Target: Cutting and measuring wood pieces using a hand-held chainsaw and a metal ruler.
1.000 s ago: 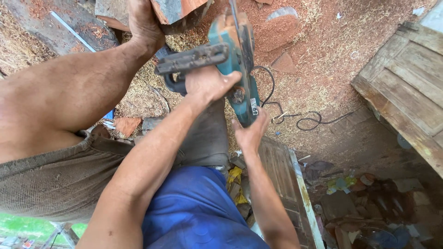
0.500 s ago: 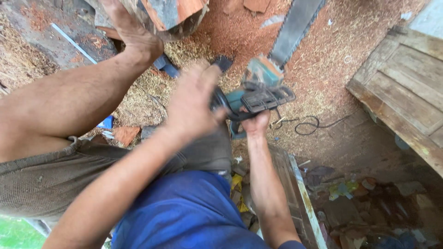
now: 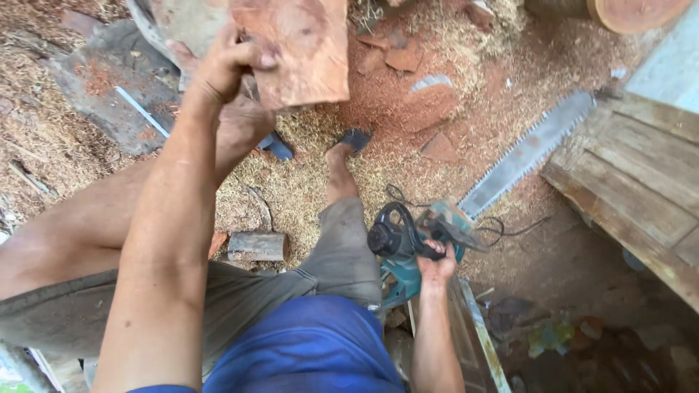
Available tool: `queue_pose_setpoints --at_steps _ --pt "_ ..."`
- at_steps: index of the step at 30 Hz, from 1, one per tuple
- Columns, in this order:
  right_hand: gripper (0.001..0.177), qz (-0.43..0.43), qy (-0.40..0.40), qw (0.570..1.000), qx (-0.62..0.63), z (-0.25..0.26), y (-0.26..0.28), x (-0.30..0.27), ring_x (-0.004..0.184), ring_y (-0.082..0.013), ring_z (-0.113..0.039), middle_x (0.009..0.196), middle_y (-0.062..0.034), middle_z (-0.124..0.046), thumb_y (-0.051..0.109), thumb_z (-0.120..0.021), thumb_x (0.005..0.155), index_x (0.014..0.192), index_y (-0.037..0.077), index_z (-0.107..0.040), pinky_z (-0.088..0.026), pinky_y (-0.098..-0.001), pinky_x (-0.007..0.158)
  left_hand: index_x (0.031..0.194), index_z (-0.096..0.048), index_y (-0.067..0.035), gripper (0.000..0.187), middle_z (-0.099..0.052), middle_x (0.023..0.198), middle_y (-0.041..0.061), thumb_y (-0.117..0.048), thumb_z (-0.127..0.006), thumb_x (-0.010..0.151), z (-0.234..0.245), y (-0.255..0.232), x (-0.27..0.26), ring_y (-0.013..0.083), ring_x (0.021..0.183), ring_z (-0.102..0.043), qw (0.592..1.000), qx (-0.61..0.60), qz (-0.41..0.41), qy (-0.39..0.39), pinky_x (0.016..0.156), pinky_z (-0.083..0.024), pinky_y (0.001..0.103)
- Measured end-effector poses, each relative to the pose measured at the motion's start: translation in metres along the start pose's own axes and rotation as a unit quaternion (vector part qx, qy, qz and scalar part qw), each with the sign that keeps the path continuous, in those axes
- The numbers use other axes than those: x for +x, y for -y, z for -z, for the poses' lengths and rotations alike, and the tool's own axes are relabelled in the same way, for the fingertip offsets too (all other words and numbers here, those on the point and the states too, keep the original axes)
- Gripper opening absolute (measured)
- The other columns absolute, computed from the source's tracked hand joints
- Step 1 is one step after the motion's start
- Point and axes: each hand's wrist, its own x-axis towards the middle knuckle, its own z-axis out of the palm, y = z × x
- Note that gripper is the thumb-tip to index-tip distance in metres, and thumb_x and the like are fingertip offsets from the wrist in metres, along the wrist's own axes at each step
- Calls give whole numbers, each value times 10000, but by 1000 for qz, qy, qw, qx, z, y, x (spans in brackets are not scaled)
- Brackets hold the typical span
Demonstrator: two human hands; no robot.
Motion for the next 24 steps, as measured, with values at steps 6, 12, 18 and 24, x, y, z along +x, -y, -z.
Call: queue_pose_setpoints --at_steps 6,12,18,24 --pt "421 -26 7 998 48 23 1 26 549 -151 -467 582 2 -430 309 -410 1071 688 134 -433 -477 -337 608 1532 -442 -12 1078 -685 1230 159 -106 -708 492 -77 -36 -55 321 1227 -641 988 -144 40 -36 1196 -407 507" --pt "391 -30 10 998 60 14 -28 24 551 -140 -470 608 1 -461 318 -376 1081 764 115 -481 -484 -333 595 1544 -383 -45 1085 -660 1302 125 -172 -733 525 -98 -45 -21 302 1260 -623 996 54 -23 71 1125 -456 501" --pt "424 -38 25 999 -6 -26 -61 -13 570 -152 -460 622 -10 -448 361 -317 1074 785 92 -469 -475 -331 596 1482 -356 -75 1028 -624 1174 187 -237 -797 567 -79 -3 43 355 1079 -652 971 224 83 8 965 -547 535" --pt "400 -12 61 997 -48 -44 -78 -37 610 -132 -484 670 -1 -462 323 -366 1128 883 61 -544 -479 -316 615 1448 -481 -77 895 -668 1240 120 -239 -838 643 -6 4 43 261 1101 -694 949 300 84 -43 956 -571 416"
